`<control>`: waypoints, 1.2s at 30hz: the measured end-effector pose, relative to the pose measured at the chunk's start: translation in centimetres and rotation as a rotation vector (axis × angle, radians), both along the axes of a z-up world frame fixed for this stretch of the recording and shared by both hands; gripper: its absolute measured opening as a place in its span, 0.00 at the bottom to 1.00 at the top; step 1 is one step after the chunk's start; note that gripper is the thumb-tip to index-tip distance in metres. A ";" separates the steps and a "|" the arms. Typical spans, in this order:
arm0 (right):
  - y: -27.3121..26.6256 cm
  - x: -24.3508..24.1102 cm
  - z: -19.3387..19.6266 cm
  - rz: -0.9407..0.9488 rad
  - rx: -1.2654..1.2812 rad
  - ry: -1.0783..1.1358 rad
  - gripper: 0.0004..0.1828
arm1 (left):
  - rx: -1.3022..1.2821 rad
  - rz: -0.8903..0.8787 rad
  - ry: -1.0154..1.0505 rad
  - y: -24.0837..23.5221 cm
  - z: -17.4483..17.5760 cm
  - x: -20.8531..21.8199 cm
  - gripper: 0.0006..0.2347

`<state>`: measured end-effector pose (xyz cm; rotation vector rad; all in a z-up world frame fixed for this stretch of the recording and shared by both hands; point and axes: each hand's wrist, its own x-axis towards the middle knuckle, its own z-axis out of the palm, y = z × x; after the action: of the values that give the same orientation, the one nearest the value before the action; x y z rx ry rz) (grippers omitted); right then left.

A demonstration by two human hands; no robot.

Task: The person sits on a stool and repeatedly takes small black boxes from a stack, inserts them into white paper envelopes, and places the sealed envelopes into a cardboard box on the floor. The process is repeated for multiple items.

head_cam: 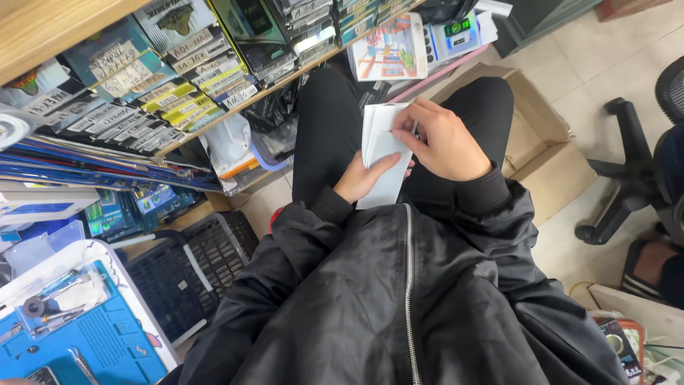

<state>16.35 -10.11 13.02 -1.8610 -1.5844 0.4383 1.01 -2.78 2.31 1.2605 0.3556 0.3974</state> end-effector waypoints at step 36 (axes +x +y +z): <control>-3.2 3.2 2.1 -0.097 0.022 0.191 0.10 | -0.519 -0.439 -0.078 2.3 0.6 -0.9 0.33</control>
<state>19.59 -13.34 15.16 -1.8128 -1.3623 0.5359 0.10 -0.52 2.91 0.7791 0.0950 -0.0274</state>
